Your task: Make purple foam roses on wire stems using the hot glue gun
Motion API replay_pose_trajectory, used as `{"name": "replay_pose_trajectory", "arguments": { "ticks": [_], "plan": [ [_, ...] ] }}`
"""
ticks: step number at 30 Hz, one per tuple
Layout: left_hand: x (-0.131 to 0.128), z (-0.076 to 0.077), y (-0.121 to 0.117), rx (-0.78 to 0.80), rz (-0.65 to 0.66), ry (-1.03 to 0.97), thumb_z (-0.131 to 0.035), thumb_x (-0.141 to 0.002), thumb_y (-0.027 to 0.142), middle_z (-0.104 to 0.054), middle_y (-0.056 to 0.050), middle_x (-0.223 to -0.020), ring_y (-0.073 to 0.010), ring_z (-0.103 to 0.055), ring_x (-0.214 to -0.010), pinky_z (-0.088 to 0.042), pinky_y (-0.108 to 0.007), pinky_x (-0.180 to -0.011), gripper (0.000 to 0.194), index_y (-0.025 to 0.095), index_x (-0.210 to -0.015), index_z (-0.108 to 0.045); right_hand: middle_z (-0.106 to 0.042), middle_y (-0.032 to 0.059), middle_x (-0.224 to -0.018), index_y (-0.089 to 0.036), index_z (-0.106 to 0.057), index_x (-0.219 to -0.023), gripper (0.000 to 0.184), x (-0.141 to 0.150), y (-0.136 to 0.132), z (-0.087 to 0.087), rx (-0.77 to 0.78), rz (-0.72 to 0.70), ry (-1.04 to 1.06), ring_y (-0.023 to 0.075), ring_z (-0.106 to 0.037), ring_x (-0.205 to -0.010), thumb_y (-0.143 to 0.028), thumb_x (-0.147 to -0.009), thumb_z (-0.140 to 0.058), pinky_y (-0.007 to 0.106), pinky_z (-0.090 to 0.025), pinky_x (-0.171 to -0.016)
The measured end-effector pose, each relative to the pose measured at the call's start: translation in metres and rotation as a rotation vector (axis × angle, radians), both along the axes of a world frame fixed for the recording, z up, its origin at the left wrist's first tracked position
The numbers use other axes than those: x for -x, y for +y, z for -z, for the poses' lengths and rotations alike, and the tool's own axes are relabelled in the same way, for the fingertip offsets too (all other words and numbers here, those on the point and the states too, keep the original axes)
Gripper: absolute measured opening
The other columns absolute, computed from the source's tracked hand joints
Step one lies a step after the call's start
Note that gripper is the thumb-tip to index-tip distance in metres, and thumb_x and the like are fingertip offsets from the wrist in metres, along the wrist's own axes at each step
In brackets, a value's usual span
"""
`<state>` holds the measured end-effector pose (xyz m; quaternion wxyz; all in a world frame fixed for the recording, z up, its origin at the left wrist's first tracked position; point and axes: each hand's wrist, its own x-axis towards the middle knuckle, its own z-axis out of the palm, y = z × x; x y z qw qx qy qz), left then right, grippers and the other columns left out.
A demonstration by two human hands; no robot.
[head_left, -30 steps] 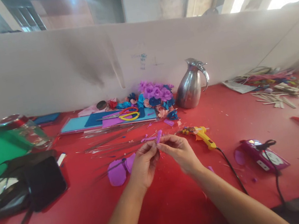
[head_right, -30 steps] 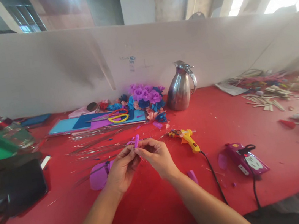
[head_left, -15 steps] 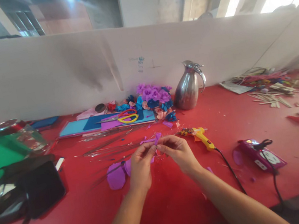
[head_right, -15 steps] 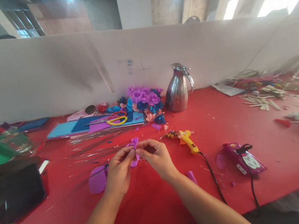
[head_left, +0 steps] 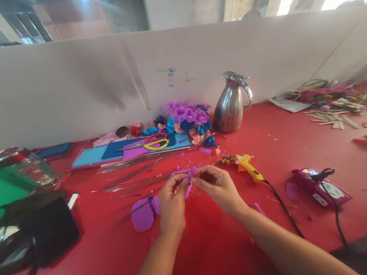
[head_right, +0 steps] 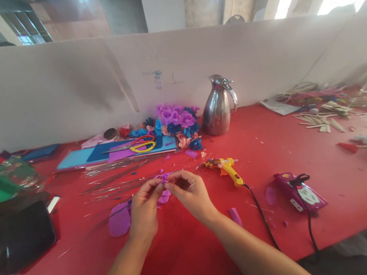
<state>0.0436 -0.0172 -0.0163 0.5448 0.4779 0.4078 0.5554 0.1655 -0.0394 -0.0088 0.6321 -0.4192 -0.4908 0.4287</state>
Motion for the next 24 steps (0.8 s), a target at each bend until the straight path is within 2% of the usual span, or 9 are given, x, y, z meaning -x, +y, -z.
{"name": "replay_pose_trajectory", "arguments": {
  "ticks": [4, 7, 11, 16, 24],
  "plan": [
    [0.001, 0.000, 0.000, -0.003, -0.068, 0.096, -0.069, -0.072, 0.029, -0.069, -0.003, -0.082, -0.0167, -0.057, -0.080, -0.041, -0.028, -0.074, 0.014, 0.020, -0.082, -0.073, -0.058, 0.0005, -0.079, -0.020, -0.060, -0.084, 0.008, -0.002, -0.003, -0.002, -0.214, 0.259, -0.237, 0.0103, -0.053, -0.060, -0.023, -0.079, -0.065, 0.024, -0.045, -0.054],
    [0.002, -0.001, -0.001, -0.020, -0.084, 0.181, -0.067, -0.073, 0.030, -0.071, -0.004, -0.087, -0.0189, -0.059, -0.085, -0.041, -0.030, -0.076, 0.015, 0.020, -0.082, -0.073, -0.055, 0.0021, -0.087, -0.022, -0.060, -0.088, 0.006, -0.005, -0.005, -0.005, -0.351, 0.349, -0.410, 0.0108, -0.053, -0.063, -0.019, -0.083, -0.060, 0.024, -0.047, -0.054],
    [0.003, 0.002, 0.000, -0.056, -0.130, 0.273, -0.066, -0.074, 0.030, -0.071, -0.003, -0.084, -0.0201, -0.061, -0.086, -0.042, -0.031, -0.078, 0.013, 0.021, -0.080, -0.072, -0.053, 0.0027, -0.090, -0.023, -0.061, -0.092, 0.011, -0.010, -0.003, -0.007, -0.401, 0.365, -0.538, 0.0096, -0.053, -0.062, -0.016, -0.085, -0.056, 0.024, -0.048, -0.054],
    [0.005, 0.007, 0.003, -0.159, -0.179, 0.373, -0.066, -0.074, 0.029, -0.070, -0.002, -0.081, -0.0197, -0.062, -0.084, -0.044, -0.031, -0.080, 0.010, 0.022, -0.078, -0.072, -0.053, 0.0045, -0.099, -0.022, -0.062, -0.091, 0.012, -0.016, 0.000, -0.004, -0.358, 0.356, -0.634, 0.0083, -0.055, -0.062, -0.016, -0.083, -0.056, 0.023, -0.049, -0.053],
    [0.004, 0.002, 0.002, -0.222, -0.205, 0.437, -0.064, -0.075, 0.026, -0.069, -0.002, -0.079, -0.0190, -0.062, -0.078, -0.044, -0.029, -0.075, 0.009, 0.022, -0.076, -0.072, -0.052, 0.0053, -0.104, -0.023, -0.065, -0.091, 0.014, -0.022, 0.002, -0.004, -0.322, 0.314, -0.708, 0.0087, -0.055, -0.064, -0.016, -0.082, -0.056, 0.024, -0.049, -0.058]
  ]
}}
